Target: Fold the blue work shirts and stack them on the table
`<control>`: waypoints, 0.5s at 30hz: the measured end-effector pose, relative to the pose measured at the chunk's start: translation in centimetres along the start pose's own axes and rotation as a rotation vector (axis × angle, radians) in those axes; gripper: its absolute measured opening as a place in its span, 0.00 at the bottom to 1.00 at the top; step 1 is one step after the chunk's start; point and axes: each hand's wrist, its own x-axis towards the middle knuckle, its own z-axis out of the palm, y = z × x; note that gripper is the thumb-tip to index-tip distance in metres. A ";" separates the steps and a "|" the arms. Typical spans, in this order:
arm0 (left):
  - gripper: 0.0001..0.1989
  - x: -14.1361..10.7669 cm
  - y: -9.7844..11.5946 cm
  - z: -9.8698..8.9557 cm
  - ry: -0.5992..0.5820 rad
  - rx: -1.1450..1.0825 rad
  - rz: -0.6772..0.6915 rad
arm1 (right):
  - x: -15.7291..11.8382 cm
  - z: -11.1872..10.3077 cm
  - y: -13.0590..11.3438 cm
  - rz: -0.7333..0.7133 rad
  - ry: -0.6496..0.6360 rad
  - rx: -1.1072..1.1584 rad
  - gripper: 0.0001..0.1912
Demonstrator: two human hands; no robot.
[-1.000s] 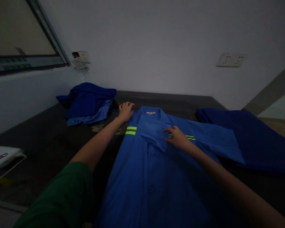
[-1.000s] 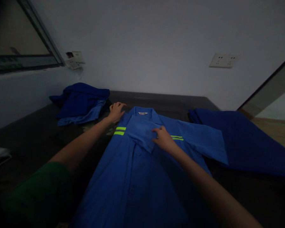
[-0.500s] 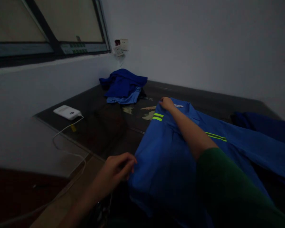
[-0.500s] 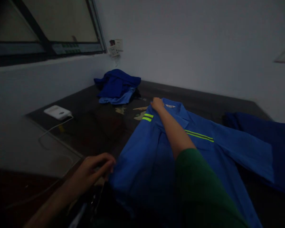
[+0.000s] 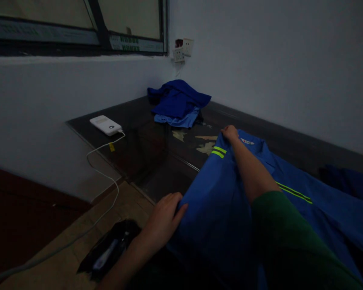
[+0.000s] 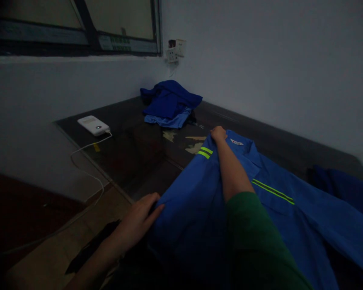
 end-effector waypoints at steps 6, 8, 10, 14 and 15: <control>0.19 -0.9 -1.1 -0.3 -0.059 -0.484 -0.130 | 0.0 1.2 -0.2 0.065 0.098 0.028 0.16; 0.31 -1.7 -1.5 -0.2 -0.078 -0.479 -0.163 | -0.2 2.0 -0.2 0.054 0.137 0.009 0.15; 0.40 -2.7 -2.1 -0.2 -0.111 -0.410 -0.192 | -0.4 2.8 -0.2 0.019 0.162 -0.036 0.14; 0.36 -5.0 -3.6 -1.1 -0.191 -0.289 -0.185 | -0.2 3.8 -0.1 -0.039 0.180 -0.117 0.15; 0.31 -5.5 -4.2 -1.2 -0.225 -0.286 -0.156 | -0.1 3.9 -0.1 -0.048 0.181 -0.127 0.16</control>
